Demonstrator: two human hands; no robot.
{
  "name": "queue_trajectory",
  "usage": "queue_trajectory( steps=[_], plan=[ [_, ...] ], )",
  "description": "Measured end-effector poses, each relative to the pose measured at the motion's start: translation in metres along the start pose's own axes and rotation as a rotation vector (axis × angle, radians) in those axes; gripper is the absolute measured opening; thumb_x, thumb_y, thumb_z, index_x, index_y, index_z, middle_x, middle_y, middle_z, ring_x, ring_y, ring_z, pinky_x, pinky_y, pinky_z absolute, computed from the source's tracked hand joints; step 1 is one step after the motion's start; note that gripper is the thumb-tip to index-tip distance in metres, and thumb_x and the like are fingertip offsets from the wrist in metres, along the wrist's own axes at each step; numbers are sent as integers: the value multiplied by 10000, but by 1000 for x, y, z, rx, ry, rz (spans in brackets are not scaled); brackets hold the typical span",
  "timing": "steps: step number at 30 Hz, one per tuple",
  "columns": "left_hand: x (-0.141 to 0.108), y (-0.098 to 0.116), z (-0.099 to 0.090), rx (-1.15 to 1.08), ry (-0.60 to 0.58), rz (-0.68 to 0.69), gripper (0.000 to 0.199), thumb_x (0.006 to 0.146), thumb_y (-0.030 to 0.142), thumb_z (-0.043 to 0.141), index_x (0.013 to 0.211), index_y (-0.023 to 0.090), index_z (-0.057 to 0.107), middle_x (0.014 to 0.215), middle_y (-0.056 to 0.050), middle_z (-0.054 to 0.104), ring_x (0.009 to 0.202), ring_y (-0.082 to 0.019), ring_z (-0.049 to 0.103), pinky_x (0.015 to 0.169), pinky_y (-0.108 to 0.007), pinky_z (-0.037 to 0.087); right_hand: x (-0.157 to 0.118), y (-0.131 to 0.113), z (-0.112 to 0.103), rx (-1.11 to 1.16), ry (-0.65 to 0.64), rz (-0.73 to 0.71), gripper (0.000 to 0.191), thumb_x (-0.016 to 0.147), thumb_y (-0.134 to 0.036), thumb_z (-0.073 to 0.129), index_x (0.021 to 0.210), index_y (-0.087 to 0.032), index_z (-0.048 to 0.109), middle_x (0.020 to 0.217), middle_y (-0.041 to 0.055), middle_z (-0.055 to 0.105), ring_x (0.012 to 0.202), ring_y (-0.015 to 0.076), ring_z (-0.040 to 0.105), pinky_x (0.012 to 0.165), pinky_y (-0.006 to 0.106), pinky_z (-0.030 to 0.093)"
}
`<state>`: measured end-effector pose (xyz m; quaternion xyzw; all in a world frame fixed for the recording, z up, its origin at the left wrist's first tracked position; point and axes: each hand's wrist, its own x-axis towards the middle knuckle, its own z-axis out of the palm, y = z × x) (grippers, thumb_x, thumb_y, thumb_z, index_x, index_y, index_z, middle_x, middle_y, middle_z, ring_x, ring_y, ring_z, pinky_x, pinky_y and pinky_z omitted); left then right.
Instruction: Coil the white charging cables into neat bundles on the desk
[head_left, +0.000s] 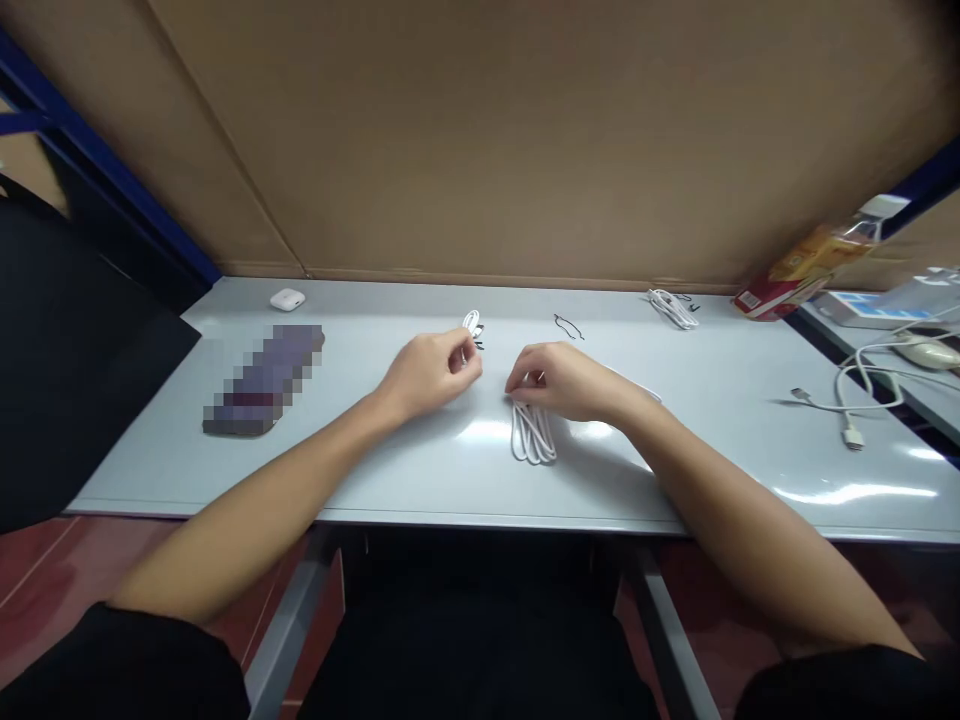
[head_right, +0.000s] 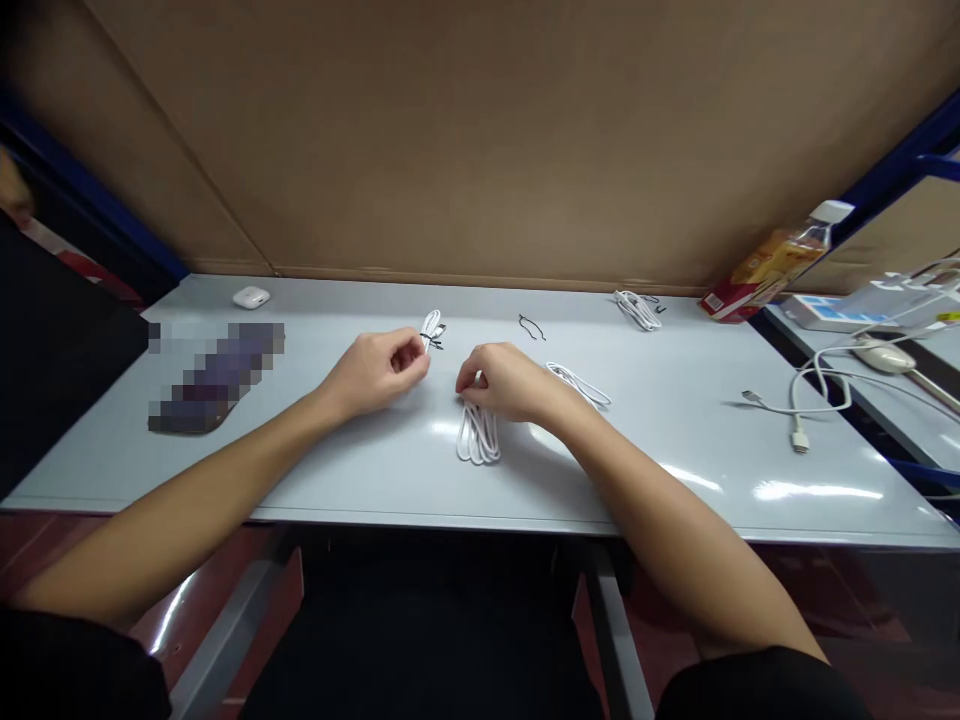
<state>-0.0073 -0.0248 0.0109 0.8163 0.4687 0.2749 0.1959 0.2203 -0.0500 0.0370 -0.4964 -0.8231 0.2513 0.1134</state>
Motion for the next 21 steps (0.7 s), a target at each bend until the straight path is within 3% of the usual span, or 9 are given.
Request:
queue_trajectory(
  steps=[2, 5, 10, 13, 16, 21],
  plan=[
    [5, -8, 1, 114, 78, -102, 196, 888, 408, 603, 931, 220, 632, 800, -9, 657, 718, -185, 585, 659, -303, 382, -2, 5, -7, -37, -20, 52, 185, 830, -124, 666, 864, -231, 813, 938, 44, 789, 758, 190, 680, 676, 310, 481],
    [10, -18, 2, 196, 61, -191, 312, 868, 485, 632, 1054, 234, 640, 1008, -47, 698, 891, -234, 637, 701, -317, 400, -4, 17, -17, -117, 8, 165, 249, 783, -70, 642, 851, -239, 810, 918, 42, 790, 714, 197, 671, 625, 316, 461],
    [12, -15, 2, 183, -46, -304, 208, 824, 435, 638, 883, 236, 621, 847, -19, 693, 754, -220, 625, 609, -322, 357, -5, 29, -28, -199, 69, 187, 217, 791, -118, 661, 897, -239, 805, 977, 66, 781, 741, 207, 657, 641, 322, 447],
    [7, -6, 3, 169, -71, -270, 179, 797, 402, 645, 846, 232, 614, 782, -6, 677, 710, -210, 608, 595, -320, 351, -1, 24, -21, -177, 138, 131, 143, 867, -280, 675, 910, -214, 794, 994, 88, 778, 805, 224, 660, 681, 325, 452],
    [0, 2, 8, 151, -81, -166, 216, 808, 438, 653, 820, 228, 606, 781, -2, 675, 702, -201, 597, 605, -319, 357, 6, 14, -5, -157, 186, 66, 243, 923, -393, 636, 907, -194, 776, 923, 94, 759, 800, 226, 642, 694, 328, 439],
    [-6, 4, 15, 79, -119, -29, 273, 860, 469, 649, 968, 218, 647, 840, -26, 673, 753, -217, 604, 649, -336, 394, 13, 3, 13, -173, 166, -17, 168, 865, -132, 569, 750, -191, 678, 822, 61, 684, 712, 178, 561, 662, 306, 384]
  ],
)
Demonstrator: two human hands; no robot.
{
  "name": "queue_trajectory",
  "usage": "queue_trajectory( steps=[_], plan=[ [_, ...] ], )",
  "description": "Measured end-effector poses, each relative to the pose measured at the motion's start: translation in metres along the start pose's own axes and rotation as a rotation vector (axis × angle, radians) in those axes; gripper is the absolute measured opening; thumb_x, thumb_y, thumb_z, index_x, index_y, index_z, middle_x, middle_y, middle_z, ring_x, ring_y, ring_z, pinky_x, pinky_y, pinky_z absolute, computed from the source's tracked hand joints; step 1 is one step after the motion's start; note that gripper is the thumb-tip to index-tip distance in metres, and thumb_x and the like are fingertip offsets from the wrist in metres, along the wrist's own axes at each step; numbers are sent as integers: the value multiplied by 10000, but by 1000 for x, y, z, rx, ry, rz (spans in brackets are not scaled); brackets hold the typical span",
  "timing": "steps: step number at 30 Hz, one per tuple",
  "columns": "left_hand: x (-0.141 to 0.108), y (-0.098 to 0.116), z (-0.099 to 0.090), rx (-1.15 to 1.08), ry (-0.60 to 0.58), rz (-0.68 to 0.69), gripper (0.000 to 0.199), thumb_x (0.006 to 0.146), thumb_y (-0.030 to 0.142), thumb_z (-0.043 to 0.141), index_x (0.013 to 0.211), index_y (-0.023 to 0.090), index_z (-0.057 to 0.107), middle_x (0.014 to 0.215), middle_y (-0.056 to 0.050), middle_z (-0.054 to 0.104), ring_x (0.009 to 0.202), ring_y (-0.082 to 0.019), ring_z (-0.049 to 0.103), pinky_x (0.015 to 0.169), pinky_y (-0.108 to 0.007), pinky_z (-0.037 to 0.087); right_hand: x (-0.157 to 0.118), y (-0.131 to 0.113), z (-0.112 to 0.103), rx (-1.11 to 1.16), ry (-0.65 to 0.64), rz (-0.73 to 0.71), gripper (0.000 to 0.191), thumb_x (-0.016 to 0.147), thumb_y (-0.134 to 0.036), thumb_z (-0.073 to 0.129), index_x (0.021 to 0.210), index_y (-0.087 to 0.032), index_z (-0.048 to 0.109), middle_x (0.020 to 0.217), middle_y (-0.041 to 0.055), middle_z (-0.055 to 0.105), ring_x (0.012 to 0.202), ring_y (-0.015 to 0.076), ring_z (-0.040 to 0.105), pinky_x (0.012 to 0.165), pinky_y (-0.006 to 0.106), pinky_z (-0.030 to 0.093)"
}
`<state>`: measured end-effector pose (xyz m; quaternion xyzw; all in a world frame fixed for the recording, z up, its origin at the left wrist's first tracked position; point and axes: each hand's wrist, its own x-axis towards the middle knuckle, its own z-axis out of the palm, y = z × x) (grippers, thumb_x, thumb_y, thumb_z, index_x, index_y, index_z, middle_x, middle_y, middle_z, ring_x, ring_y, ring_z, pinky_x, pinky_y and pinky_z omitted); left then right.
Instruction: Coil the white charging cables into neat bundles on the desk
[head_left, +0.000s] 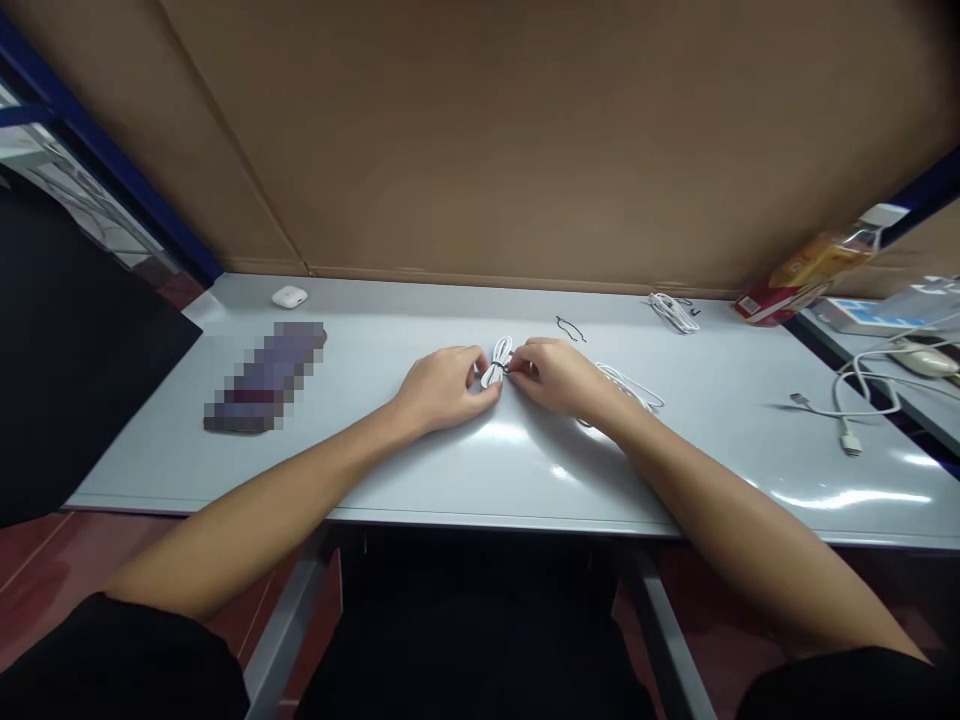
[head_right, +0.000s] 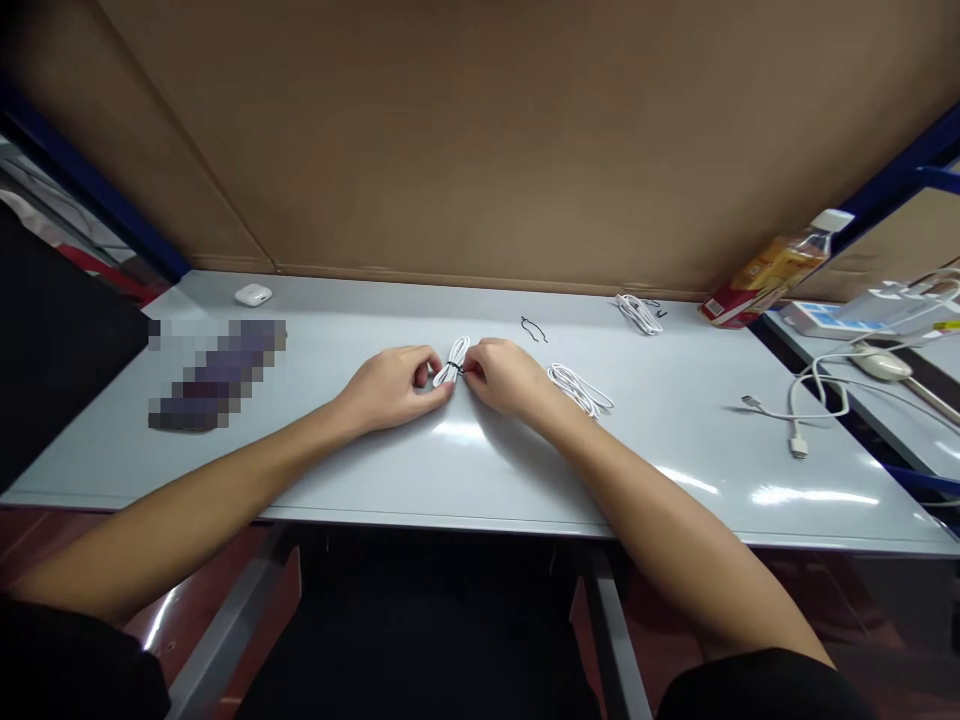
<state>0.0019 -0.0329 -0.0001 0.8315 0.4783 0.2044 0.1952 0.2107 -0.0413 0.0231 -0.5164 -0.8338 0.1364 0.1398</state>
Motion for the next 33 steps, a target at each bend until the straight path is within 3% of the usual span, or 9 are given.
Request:
queue_trajectory(
  steps=[5, 11, 14, 16, 19, 24, 27, 30, 33],
  plan=[
    [0, -11, -8, -194, -117, 259, 603, 861, 432, 730, 1420, 272, 570, 1267, -77, 626, 1078, -249, 630, 936, -370, 498, -4, 0, -10, 141, -17, 49, 179, 883, -163, 554, 739, -202, 653, 729, 22, 668, 616, 154, 515, 602, 301, 354],
    [4, -19, -16, -201, -77, 382, 568, 887, 347, 749, 1436, 329, 605, 1379, -92, 559, 1262, -270, 568, 1067, -405, 471, -6, 9, -22, 346, 23, 51, 166, 915, -309, 608, 917, -196, 730, 927, 47, 749, 780, 180, 627, 673, 303, 433],
    [7, -21, -16, -153, 11, 419, 358, 963, 357, 670, 1318, 309, 671, 1440, -85, 575, 1356, -270, 517, 1143, -444, 412, -6, 11, -24, 412, 14, 45, 183, 915, -345, 621, 920, -201, 734, 918, 39, 743, 768, 172, 619, 665, 299, 436],
    [8, -20, -15, -165, 48, 419, 241, 1014, 356, 595, 1212, 276, 706, 1353, -71, 662, 1300, -256, 564, 1126, -441, 419, -6, 9, -24, 432, -3, 33, 179, 909, -352, 634, 893, -199, 725, 870, 32, 729, 731, 163, 602, 641, 292, 430],
    [7, -15, -15, -231, 41, 359, 229, 1030, 377, 565, 1135, 242, 717, 1148, -55, 748, 1111, -229, 650, 970, -368, 490, -6, 5, -22, 461, -14, 33, 210, 909, -385, 655, 859, -187, 707, 817, 40, 715, 697, 162, 592, 613, 289, 426],
    [3, -5, -14, -376, 6, 251, 228, 998, 392, 605, 1079, 210, 716, 1022, -48, 767, 896, -180, 692, 774, -288, 505, -5, 2, -19, 567, -23, 55, 201, 899, -379, 681, 845, -189, 712, 831, 53, 731, 720, 173, 618, 629, 299, 449],
    [4, -4, -11, -564, 6, 127, 428, 952, 416, 669, 1325, 218, 594, 887, -36, 764, 744, -166, 693, 674, -278, 498, -4, 4, -15, 548, 24, 6, 178, 898, -354, 685, 837, -191, 720, 824, 44, 741, 709, 166, 627, 637, 299, 459],
    [7, -4, -9, -839, -24, -31, 668, 934, 400, 690, 1512, 254, 387, 755, 10, 726, 617, -154, 670, 632, -281, 512, -3, 5, -10, 439, 163, -107, 130, 925, -294, 651, 865, -208, 729, 876, 37, 770, 726, 163, 639, 671, 304, 468],
    [11, -4, -9, -1038, -113, -175, 367, 935, 376, 644, 1249, 187, 615, 768, -38, 731, 662, -166, 690, 649, -288, 530, -3, 4, -6, 322, 299, -222, 131, 952, -259, 608, 893, -230, 722, 897, 33, 770, 773, 178, 652, 712, 317, 474]
  ],
)
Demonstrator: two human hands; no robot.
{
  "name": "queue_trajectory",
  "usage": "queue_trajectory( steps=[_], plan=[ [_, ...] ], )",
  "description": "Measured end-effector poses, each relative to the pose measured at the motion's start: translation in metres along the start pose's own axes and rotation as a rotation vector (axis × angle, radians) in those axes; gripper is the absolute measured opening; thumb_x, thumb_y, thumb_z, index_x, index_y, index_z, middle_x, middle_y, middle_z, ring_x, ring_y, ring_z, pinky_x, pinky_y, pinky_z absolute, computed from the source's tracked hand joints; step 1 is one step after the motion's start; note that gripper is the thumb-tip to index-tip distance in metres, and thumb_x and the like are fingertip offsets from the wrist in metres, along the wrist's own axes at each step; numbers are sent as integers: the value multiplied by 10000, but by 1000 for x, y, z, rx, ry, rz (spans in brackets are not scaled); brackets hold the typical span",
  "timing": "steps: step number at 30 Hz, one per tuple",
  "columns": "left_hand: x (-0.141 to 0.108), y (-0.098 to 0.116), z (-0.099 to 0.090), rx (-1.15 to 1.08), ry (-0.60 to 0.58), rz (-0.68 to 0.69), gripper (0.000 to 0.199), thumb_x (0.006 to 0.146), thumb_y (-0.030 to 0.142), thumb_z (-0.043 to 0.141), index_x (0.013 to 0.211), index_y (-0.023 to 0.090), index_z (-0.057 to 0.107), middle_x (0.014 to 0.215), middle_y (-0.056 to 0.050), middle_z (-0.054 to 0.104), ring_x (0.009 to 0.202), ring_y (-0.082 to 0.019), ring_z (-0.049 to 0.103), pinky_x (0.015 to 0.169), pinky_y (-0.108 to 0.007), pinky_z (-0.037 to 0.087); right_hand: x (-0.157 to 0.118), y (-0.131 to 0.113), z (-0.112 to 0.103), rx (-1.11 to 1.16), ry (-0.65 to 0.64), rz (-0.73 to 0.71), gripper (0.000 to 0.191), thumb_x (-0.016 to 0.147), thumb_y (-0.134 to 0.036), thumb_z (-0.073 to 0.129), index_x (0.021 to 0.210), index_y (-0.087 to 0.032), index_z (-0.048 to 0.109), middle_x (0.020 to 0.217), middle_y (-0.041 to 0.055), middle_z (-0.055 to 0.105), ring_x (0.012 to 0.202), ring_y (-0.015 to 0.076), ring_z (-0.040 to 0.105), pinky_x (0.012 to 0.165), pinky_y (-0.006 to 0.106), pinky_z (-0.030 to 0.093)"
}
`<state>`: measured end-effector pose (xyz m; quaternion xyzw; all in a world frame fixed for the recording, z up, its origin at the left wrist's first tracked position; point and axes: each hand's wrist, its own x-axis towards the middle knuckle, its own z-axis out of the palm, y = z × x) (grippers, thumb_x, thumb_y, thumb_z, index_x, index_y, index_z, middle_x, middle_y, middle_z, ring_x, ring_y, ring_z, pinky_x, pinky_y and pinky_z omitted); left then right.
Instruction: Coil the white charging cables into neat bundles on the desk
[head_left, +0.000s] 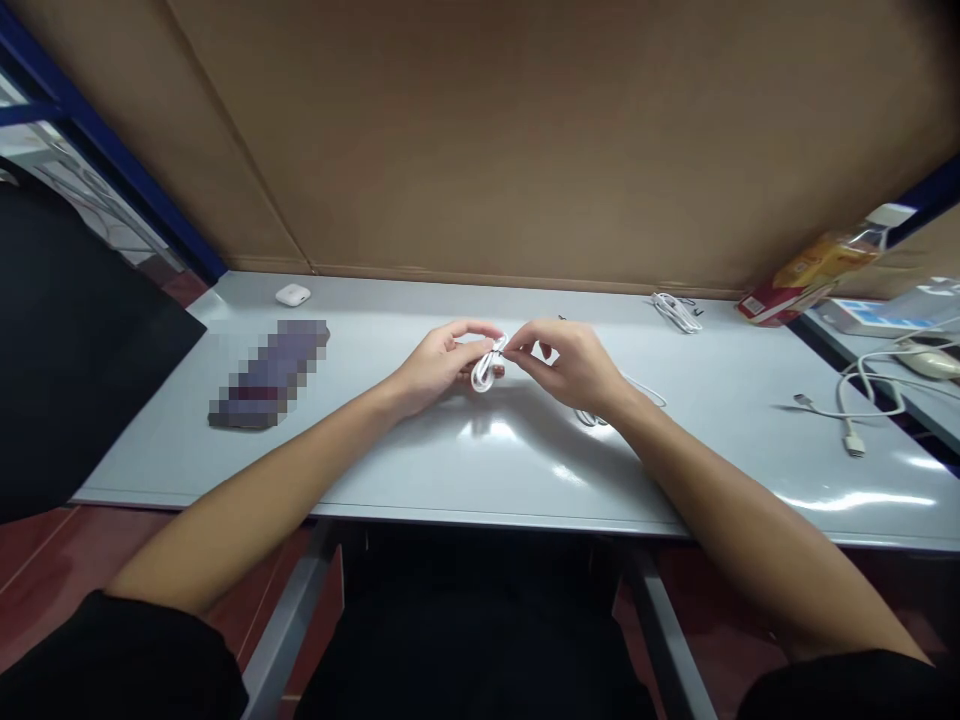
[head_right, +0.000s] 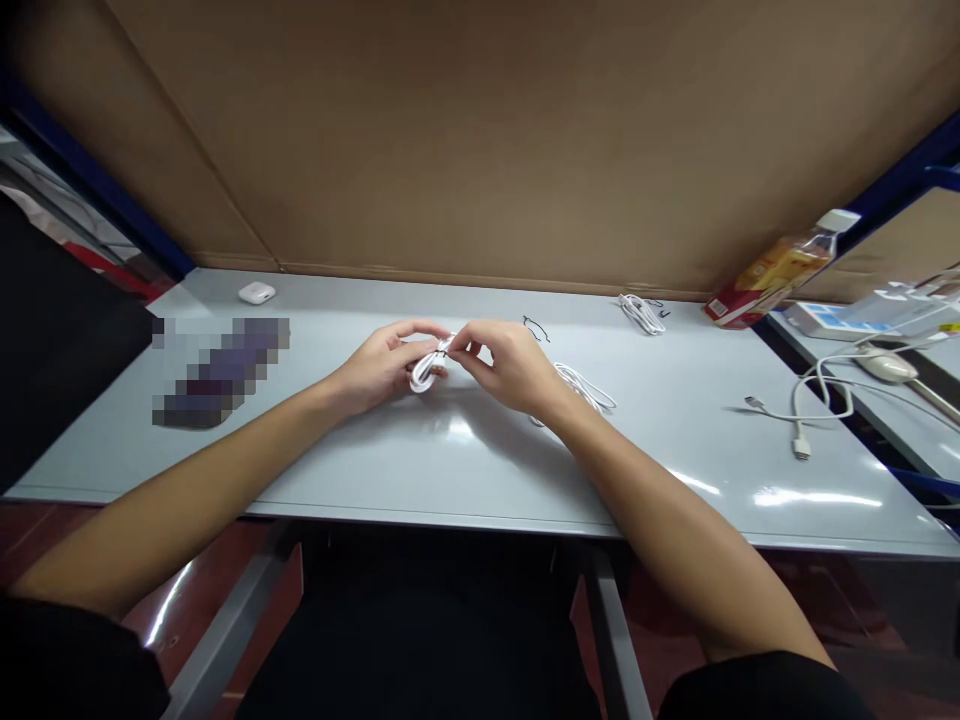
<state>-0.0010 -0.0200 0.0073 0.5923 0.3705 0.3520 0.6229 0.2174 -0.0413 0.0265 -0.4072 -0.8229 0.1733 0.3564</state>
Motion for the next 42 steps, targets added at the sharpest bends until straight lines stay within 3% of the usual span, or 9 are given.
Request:
queue_trajectory(
  steps=[4, 8, 13, 18, 25, 28, 34, 42],
  plan=[
    [2, -1, -1, -112, -133, -87, 213, 888, 315, 563, 890, 136, 680, 779, -104, 740, 658, -158, 646, 612, -274, 494, 0, 1, 3, -32, 76, -31, 133, 965, -261, 593, 888, -228, 696, 872, 39, 742, 781, 188, 642, 702, 317, 465],
    [2, -4, 1, -13, -140, -86, 319, 931, 418, 627, 739, 164, 615, 659, -35, 613, 563, -116, 521, 527, -252, 406, 0, 5, 3, -47, 88, -46, 131, 984, -258, 574, 899, -231, 669, 879, 43, 719, 778, 188, 625, 709, 316, 462],
    [2, -7, 4, -72, -63, -91, 314, 958, 442, 626, 796, 172, 629, 735, -23, 563, 645, -137, 544, 590, -266, 466, -1, 11, 5, -135, 36, -108, 191, 1028, -266, 504, 953, -241, 678, 966, 73, 716, 863, 214, 632, 767, 339, 481],
    [1, -7, 6, -226, -161, -129, 306, 987, 444, 595, 966, 148, 669, 914, -82, 673, 783, -179, 652, 709, -302, 532, -1, 15, 7, -167, 7, -153, 200, 1037, -277, 511, 1007, -249, 706, 992, 69, 746, 918, 221, 656, 844, 358, 489],
    [-2, 4, 1, -326, -129, -147, 270, 1029, 401, 485, 859, 207, 560, 660, 19, 444, 574, -139, 481, 585, -277, 444, -3, 1, 7, 5, 162, -51, 115, 992, -311, 611, 1040, -243, 690, 892, 29, 758, 795, 182, 668, 747, 317, 501],
    [-1, 3, 2, -259, -102, -96, 274, 1022, 404, 474, 843, 211, 551, 641, 23, 412, 566, -142, 456, 577, -276, 433, -4, -3, 8, 89, 157, 0, 243, 949, -378, 688, 1143, -233, 665, 869, 20, 757, 777, 177, 672, 741, 316, 508],
    [1, -1, 8, -272, -138, -97, 185, 963, 312, 501, 823, 206, 560, 616, 30, 360, 526, -127, 371, 511, -239, 401, -3, -4, 15, 67, 150, -18, 132, 977, -324, 653, 947, -220, 729, 884, 36, 776, 728, 160, 645, 701, 307, 504],
    [-4, 10, -1, -444, -206, -157, 479, 968, 538, 523, 643, 208, 398, 485, 73, 241, 401, -84, 259, 422, -190, 330, -1, -4, 17, 124, 189, -48, 104, 955, -263, 666, 891, -210, 729, 854, 29, 773, 744, 163, 657, 664, 295, 497]
  ],
)
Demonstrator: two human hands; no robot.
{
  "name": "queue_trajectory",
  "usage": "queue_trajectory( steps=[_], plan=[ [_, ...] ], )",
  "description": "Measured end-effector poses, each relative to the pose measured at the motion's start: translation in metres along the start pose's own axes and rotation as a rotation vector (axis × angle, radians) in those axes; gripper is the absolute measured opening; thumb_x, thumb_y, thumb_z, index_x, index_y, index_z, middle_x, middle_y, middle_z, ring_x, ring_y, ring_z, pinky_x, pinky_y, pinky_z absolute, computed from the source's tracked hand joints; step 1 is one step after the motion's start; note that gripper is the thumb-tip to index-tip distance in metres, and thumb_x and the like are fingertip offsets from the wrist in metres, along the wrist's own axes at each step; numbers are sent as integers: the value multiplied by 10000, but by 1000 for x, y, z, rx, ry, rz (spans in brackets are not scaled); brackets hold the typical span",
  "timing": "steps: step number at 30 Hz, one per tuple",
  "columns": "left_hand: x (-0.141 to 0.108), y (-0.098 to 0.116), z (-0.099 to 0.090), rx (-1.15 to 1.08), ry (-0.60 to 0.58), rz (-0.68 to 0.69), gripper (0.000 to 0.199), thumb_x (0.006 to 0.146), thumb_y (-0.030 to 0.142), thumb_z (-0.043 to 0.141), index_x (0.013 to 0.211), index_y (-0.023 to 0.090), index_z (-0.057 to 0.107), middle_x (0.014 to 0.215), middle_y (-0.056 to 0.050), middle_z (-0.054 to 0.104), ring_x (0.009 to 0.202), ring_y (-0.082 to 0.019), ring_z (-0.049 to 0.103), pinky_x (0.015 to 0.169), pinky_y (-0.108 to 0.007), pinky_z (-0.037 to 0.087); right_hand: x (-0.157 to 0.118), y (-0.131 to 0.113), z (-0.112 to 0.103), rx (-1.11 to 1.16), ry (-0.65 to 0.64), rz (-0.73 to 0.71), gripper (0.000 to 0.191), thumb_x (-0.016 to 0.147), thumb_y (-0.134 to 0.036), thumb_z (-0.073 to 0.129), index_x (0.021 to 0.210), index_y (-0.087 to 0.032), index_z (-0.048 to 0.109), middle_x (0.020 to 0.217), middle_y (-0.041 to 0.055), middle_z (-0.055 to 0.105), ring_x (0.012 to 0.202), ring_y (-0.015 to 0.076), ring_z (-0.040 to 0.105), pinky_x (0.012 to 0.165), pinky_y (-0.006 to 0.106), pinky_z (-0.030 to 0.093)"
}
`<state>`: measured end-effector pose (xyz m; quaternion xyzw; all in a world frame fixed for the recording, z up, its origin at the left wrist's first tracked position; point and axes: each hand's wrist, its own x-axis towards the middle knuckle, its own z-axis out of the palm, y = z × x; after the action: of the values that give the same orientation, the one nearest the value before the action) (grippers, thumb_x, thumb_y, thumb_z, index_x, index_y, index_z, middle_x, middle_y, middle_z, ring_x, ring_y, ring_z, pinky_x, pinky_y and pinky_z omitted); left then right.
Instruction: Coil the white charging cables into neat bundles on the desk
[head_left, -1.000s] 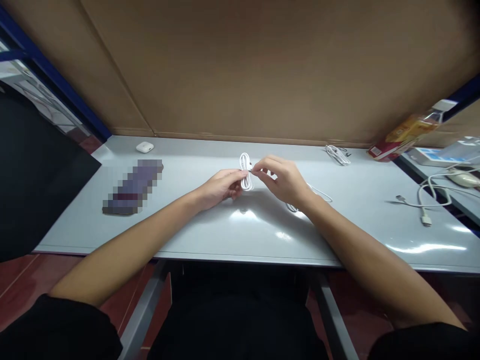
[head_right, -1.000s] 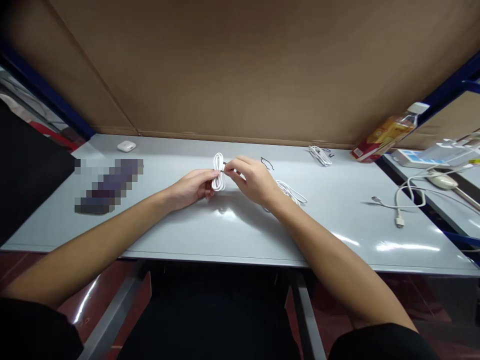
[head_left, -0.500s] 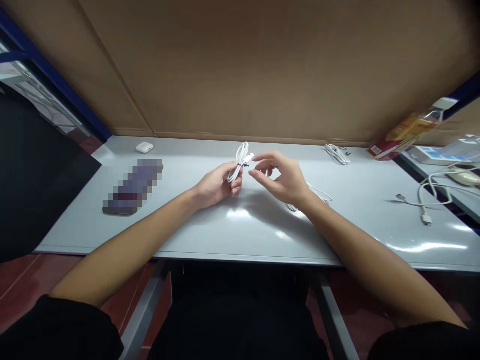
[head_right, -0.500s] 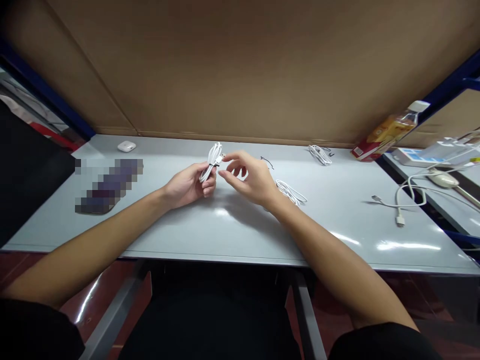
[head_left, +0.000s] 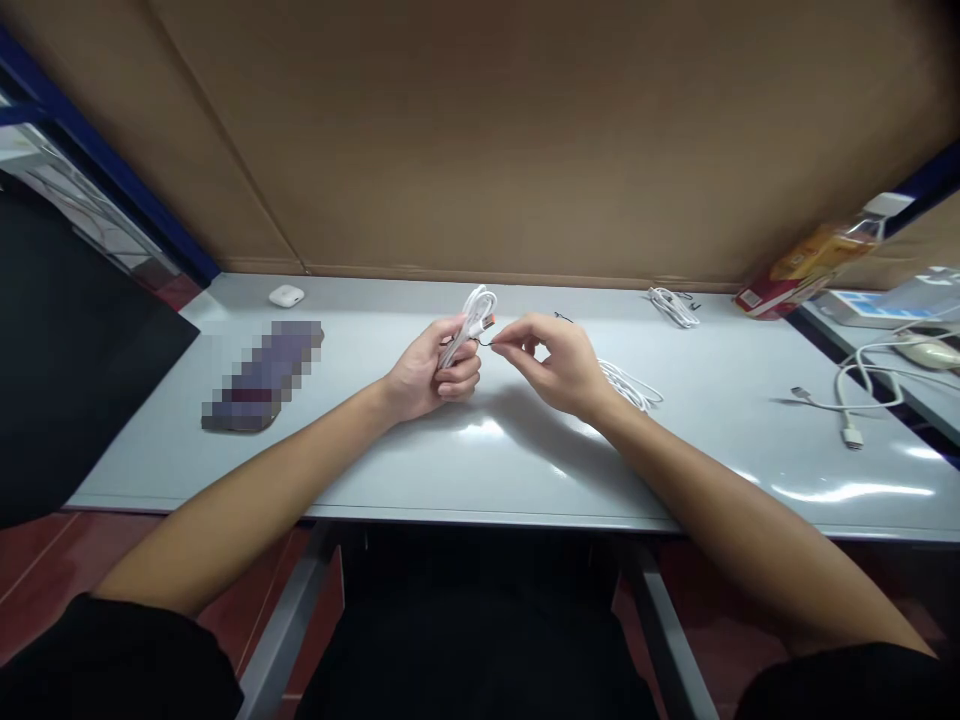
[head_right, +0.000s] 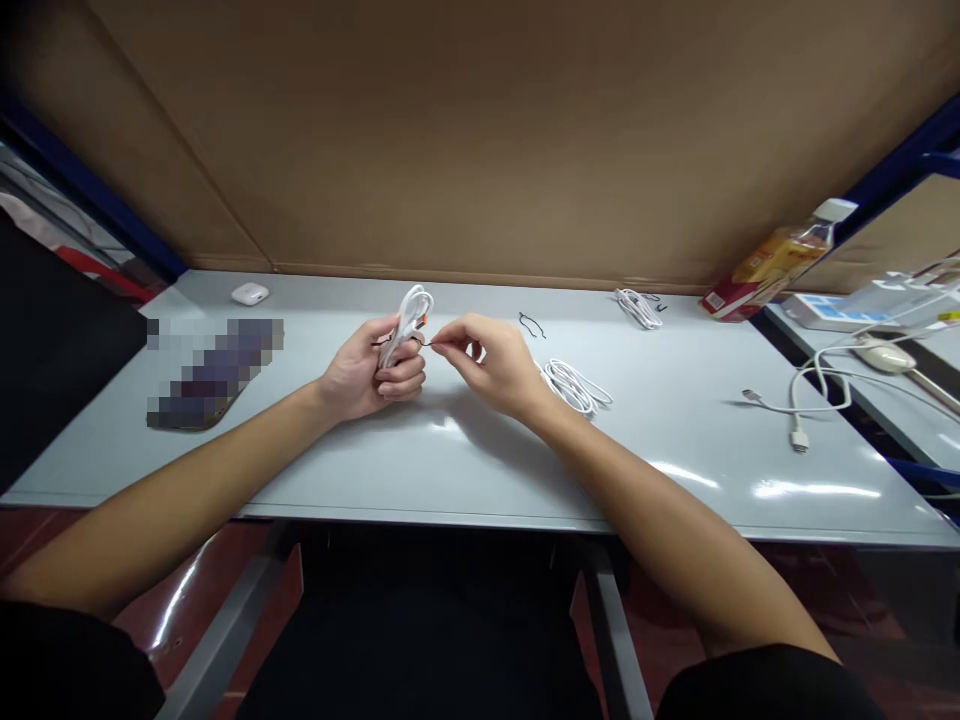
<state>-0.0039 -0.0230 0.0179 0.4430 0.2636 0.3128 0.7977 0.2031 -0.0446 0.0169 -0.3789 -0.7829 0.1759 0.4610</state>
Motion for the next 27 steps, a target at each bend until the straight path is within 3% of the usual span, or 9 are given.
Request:
queue_trajectory(
  steps=[5, 11, 14, 16, 20, 24, 27],
  plan=[
    [-6, 4, 0, -26, -98, -53, 538, 1042, 521, 402, 607, 208, 360, 463, 66, 195, 386, -88, 222, 420, -199, 307, 3, 7, -5, 58, -37, 86, 133, 954, -322, 665, 940, -204, 724, 880, 36, 772, 776, 170, 665, 675, 297, 495],
    [-7, 2, -2, -12, -186, -100, 574, 1092, 464, 214, 597, 203, 340, 459, 63, 155, 390, -91, 160, 425, -205, 278, 10, 16, -19, 59, -78, 74, 181, 946, -357, 671, 953, -190, 740, 885, 41, 767, 763, 163, 646, 672, 295, 475],
    [-6, 0, 0, 34, -237, -204, 600, 1093, 513, 174, 612, 203, 355, 466, 64, 148, 402, -92, 153, 425, -202, 255, 14, 22, -28, 7, -96, 88, 205, 935, -375, 668, 942, -190, 756, 869, 44, 769, 734, 163, 638, 661, 299, 470],
    [-5, -2, 2, 82, -240, -243, 607, 1080, 585, 209, 642, 203, 385, 482, 64, 167, 416, -91, 159, 421, -197, 238, 18, 30, -36, -69, -38, 142, 204, 920, -370, 667, 924, -188, 761, 876, 57, 775, 736, 172, 644, 673, 311, 479],
    [0, -10, 5, 262, -85, -134, 491, 1066, 567, 380, 758, 196, 473, 570, 51, 295, 452, -82, 230, 429, -186, 239, 22, 53, -52, -290, 65, 348, 111, 851, -267, 681, 818, -185, 748, 829, 74, 778, 725, 201, 665, 696, 343, 501],
    [3, -18, 8, 624, 133, -50, 386, 1045, 526, 459, 877, 195, 567, 598, 32, 436, 485, -99, 393, 460, -213, 296, 20, 73, -56, -521, 11, 481, 120, 823, -172, 638, 767, -198, 742, 816, 83, 778, 759, 239, 678, 715, 366, 506],
    [1, -21, 12, 826, 143, -11, 387, 1027, 534, 486, 907, 190, 617, 652, 2, 564, 552, -126, 532, 536, -253, 395, 19, 80, -53, -631, -71, 514, 155, 850, -169, 621, 850, -204, 772, 907, 99, 794, 822, 260, 680, 720, 369, 496]
  ],
)
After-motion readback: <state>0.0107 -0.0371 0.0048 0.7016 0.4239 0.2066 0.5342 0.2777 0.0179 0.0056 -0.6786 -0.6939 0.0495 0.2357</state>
